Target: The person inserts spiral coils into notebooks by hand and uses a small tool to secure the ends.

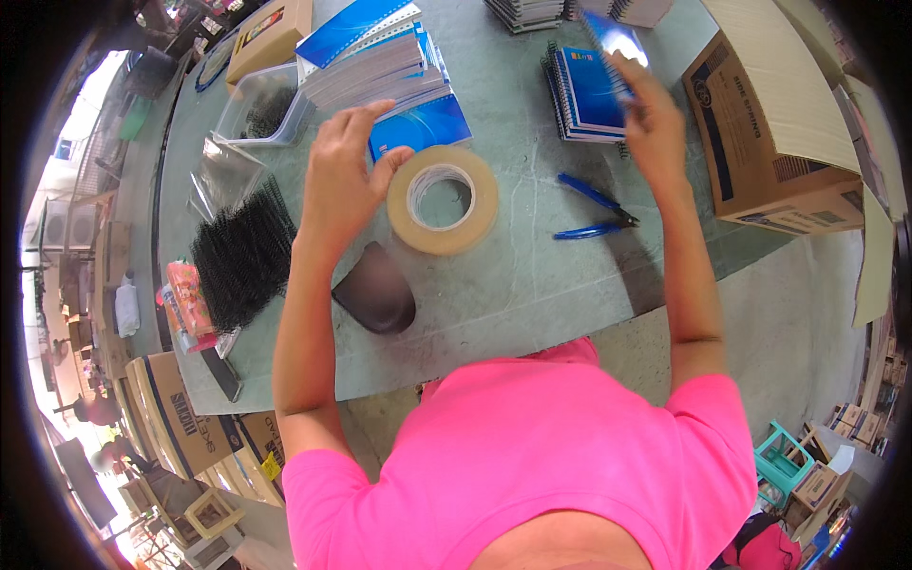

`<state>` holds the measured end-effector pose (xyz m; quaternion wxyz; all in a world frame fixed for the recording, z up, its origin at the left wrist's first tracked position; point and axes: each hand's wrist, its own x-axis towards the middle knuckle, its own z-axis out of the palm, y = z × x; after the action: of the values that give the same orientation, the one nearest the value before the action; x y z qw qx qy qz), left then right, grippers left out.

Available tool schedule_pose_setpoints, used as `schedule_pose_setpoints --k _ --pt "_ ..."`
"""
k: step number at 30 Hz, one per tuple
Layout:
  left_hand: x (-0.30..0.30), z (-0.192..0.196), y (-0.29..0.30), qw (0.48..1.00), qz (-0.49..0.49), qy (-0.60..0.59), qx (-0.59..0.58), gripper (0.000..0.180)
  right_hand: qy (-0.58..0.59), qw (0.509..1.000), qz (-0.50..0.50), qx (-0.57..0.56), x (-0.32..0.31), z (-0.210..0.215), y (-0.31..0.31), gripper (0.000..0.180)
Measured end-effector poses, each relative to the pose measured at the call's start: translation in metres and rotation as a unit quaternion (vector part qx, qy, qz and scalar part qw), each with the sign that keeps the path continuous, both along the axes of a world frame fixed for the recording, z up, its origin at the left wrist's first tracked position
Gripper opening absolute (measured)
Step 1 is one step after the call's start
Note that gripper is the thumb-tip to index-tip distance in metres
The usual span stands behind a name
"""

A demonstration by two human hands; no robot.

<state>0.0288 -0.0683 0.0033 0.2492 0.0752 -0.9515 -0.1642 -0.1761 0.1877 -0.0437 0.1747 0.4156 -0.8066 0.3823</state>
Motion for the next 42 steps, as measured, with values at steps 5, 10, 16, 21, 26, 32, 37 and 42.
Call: schedule_pose_setpoints --k 5,10,16,21,26,32,37,42 --pt "0.000 -0.015 -0.005 0.998 0.003 -0.052 0.020 0.035 0.107 0.974 -0.048 0.192 -0.001 -0.053 -0.001 0.047" --pt "0.001 -0.021 -0.020 0.997 -0.018 -0.060 0.051 0.028 0.098 0.974 -0.041 0.201 -0.002 -0.053 -0.010 0.044" --pt "0.006 -0.055 -0.049 0.991 -0.051 -0.120 -0.036 0.032 0.084 0.976 -0.047 0.196 -0.002 -0.054 -0.010 0.046" --pt "-0.002 -0.098 -0.050 0.989 -0.056 -0.073 -0.119 0.034 0.072 0.979 -0.040 0.189 0.000 -0.051 -0.011 0.048" --pt "0.005 -0.096 -0.056 0.981 -0.065 -0.109 -0.146 0.030 0.079 0.979 -0.020 0.186 -0.003 -0.050 -0.008 0.050" --pt "0.015 -0.098 -0.057 0.988 -0.012 -0.010 -0.155 0.021 0.057 0.981 0.017 0.186 -0.011 -0.043 -0.005 0.051" --pt "0.004 -0.105 -0.060 0.995 -0.047 -0.008 -0.086 0.015 0.065 0.979 0.010 0.194 -0.014 -0.045 -0.008 0.052" --pt "-0.003 -0.085 -0.071 0.992 -0.033 -0.096 0.077 0.013 -0.019 0.979 0.050 0.196 -0.020 -0.033 -0.001 0.055"
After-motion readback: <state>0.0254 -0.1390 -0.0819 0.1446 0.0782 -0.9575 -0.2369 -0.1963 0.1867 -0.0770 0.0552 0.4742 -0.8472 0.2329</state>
